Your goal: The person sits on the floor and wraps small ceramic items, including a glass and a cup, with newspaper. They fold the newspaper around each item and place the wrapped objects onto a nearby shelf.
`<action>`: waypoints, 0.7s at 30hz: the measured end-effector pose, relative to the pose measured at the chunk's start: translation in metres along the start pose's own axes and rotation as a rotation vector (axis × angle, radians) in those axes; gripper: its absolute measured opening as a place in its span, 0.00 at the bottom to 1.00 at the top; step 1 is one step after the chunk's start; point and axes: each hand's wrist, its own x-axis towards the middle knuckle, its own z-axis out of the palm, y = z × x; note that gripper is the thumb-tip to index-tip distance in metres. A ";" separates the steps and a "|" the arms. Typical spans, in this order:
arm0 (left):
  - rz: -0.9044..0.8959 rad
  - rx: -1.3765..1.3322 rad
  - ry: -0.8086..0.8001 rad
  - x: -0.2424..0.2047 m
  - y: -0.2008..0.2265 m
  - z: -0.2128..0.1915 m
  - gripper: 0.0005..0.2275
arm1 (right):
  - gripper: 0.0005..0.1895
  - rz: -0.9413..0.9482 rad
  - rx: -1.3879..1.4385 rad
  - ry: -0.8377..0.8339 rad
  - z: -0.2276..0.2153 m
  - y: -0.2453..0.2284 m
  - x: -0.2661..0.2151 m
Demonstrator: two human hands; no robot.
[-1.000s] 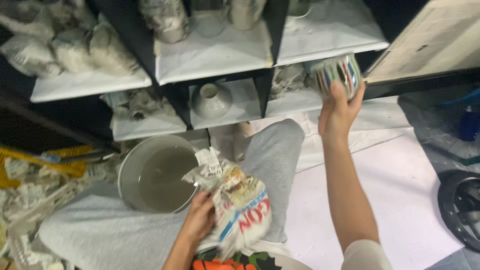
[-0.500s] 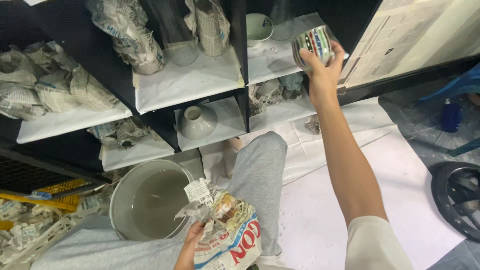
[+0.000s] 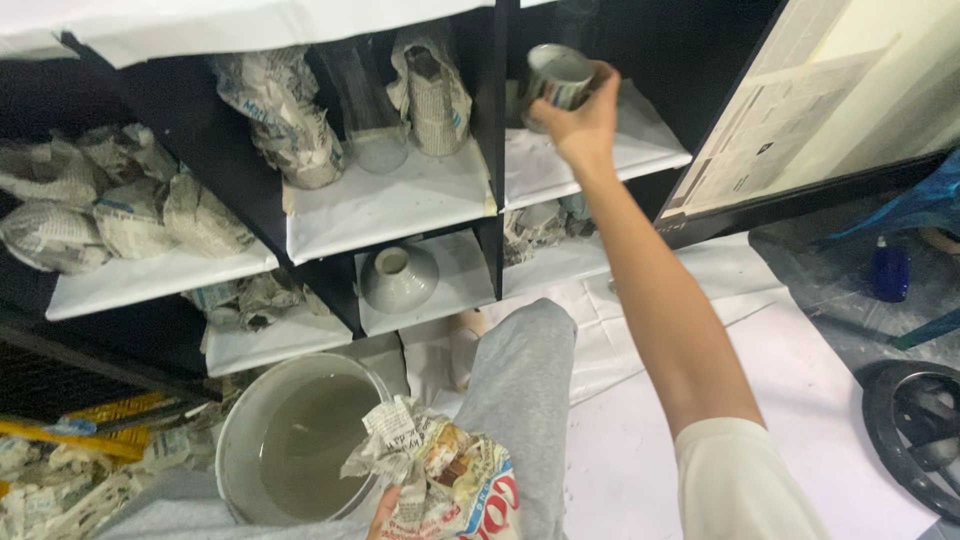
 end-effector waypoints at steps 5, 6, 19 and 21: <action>-0.016 0.003 -0.019 0.014 0.000 0.005 0.21 | 0.48 -0.185 -0.279 0.041 0.023 0.020 0.003; -0.018 0.005 -0.020 0.015 0.001 0.004 0.21 | 0.47 -0.203 -0.273 0.052 0.027 0.024 0.004; -0.032 -0.007 -0.012 0.020 0.010 -0.002 0.21 | 0.40 0.102 -0.585 0.149 0.064 0.065 0.006; -0.032 -0.004 -0.011 0.018 0.011 -0.004 0.21 | 0.40 0.066 -0.585 0.174 0.066 0.074 0.007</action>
